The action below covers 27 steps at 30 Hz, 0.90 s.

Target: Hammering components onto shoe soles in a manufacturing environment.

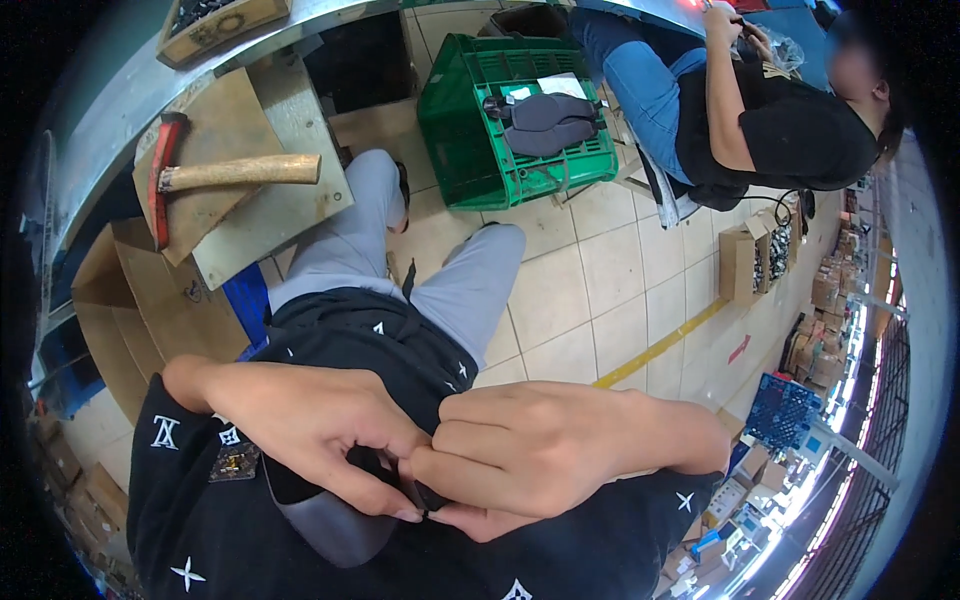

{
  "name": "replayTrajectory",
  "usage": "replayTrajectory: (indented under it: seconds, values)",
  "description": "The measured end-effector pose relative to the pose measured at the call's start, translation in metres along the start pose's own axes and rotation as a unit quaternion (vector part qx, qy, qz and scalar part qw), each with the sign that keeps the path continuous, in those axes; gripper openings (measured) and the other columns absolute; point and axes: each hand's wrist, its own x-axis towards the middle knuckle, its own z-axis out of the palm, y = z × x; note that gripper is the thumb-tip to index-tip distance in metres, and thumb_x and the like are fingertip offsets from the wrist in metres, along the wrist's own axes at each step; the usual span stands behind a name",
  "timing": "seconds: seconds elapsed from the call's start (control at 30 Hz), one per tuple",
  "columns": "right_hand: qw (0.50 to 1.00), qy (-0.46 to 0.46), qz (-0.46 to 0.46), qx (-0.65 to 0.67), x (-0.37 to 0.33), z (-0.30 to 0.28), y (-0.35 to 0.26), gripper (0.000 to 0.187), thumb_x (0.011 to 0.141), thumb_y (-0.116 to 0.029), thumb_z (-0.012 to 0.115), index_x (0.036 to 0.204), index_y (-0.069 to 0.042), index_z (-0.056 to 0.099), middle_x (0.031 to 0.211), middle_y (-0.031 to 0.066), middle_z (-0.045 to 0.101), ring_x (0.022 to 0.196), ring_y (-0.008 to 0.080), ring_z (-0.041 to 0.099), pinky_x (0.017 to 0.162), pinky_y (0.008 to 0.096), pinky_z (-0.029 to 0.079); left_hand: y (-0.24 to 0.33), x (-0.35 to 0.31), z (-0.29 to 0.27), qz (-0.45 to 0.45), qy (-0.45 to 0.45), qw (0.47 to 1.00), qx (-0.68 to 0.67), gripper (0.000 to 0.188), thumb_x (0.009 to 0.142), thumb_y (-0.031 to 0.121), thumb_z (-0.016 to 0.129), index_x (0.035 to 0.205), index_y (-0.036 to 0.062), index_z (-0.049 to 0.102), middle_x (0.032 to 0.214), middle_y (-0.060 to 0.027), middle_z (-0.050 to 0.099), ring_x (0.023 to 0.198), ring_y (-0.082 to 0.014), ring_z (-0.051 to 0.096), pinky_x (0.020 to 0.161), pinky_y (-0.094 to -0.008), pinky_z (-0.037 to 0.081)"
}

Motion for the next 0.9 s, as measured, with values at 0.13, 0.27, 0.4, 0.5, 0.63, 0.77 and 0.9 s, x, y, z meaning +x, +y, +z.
replayTrajectory:
  seconds: [0.13, 0.27, 0.4, 0.5, 0.63, 0.77, 0.9]
  values:
    - [1.0, -0.004, 0.005, 0.005, 0.0, 0.0, 0.002, 0.027, 0.077, -0.01, 0.073, 0.096, 0.005, 0.063, 0.071, 0.0078, 0.051, 0.059, 0.0228, 0.054, 0.05, 0.0314, 0.047, 0.0, -0.002, 0.004, 0.002, 0.021, 1.0, 0.019, 0.02, 0.093, 0.019, 0.071, 0.1, 0.0003, 0.068, 0.077, -0.0083, 0.07, 0.064, -0.0166, 0.065, 0.055, -0.03, 0.045]
    - [0.999, -0.026, 0.009, 0.019, 0.005, -0.008, 0.015, 0.026, 0.076, -0.01, 0.074, 0.096, 0.004, 0.064, 0.072, 0.008, 0.052, 0.06, 0.0234, 0.055, 0.051, 0.0322, 0.048, 0.001, -0.008, 0.005, -0.003, 0.089, 0.996, 0.019, 0.02, 0.092, 0.017, 0.072, 0.096, -0.0015, 0.068, 0.077, -0.0069, 0.069, 0.067, -0.0102, 0.064, 0.058, -0.0272, 0.046]
    - [0.999, 0.04, -0.003, 0.023, 0.0, -0.008, 0.032, 0.025, 0.076, -0.009, 0.074, 0.095, 0.005, 0.065, 0.071, 0.0083, 0.051, 0.059, 0.0244, 0.051, 0.05, 0.0329, 0.044, 0.004, -0.009, 0.003, -0.041, 0.153, 0.987, -0.026, 0.019, 0.092, 0.015, 0.072, 0.094, -0.0032, 0.068, 0.076, -0.0041, 0.068, 0.072, -0.0037, 0.062, 0.063, -0.0244, 0.047]
    - [0.999, 0.027, -0.031, 0.017, -0.002, -0.002, 0.034, 0.024, 0.077, -0.008, 0.073, 0.093, 0.007, 0.064, 0.071, 0.0086, 0.049, 0.058, 0.0247, 0.049, 0.049, 0.0333, 0.042, -0.001, -0.006, 0.001, -0.06, 0.111, 0.989, -0.079, 0.02, 0.093, 0.016, 0.071, 0.099, -0.003, 0.068, 0.078, -0.0038, 0.069, 0.074, -0.0032, 0.061, 0.065, -0.0234, 0.048]
    - [0.997, 0.023, -0.064, 0.038, -0.002, 0.003, 0.035, 0.021, 0.079, -0.008, 0.072, 0.089, 0.007, 0.061, 0.069, 0.0084, 0.046, 0.057, 0.0247, 0.046, 0.048, 0.0333, 0.04, 0.003, -0.006, -0.004, -0.05, 0.059, 0.996, -0.04, 0.025, 0.094, 0.02, 0.07, 0.105, -0.0019, 0.068, 0.082, -0.0042, 0.07, 0.076, -0.0052, 0.064, 0.066, -0.024, 0.049]
    - [0.994, 0.032, -0.081, 0.066, -0.004, 0.011, 0.034, 0.018, 0.08, -0.006, 0.071, 0.088, 0.007, 0.061, 0.068, 0.0077, 0.045, 0.056, 0.0239, 0.045, 0.048, 0.033, 0.039, -0.006, -0.006, 0.0, -0.044, 0.055, 0.997, -0.04, 0.025, 0.094, 0.021, 0.07, 0.106, -0.001, 0.068, 0.084, -0.0056, 0.072, 0.076, -0.0077, 0.066, 0.066, -0.0256, 0.05]
    - [0.996, -0.004, -0.062, 0.061, -0.005, 0.003, 0.033, 0.02, 0.082, -0.007, 0.072, 0.092, 0.007, 0.062, 0.074, 0.0099, 0.051, 0.063, 0.0261, 0.053, 0.052, 0.0321, 0.044, -0.005, -0.006, -0.001, -0.044, 0.056, 0.997, -0.007, 0.024, 0.094, 0.023, 0.07, 0.102, 0.0, 0.07, 0.082, -0.0058, 0.072, 0.074, -0.0079, 0.065, 0.063, -0.0269, 0.049]
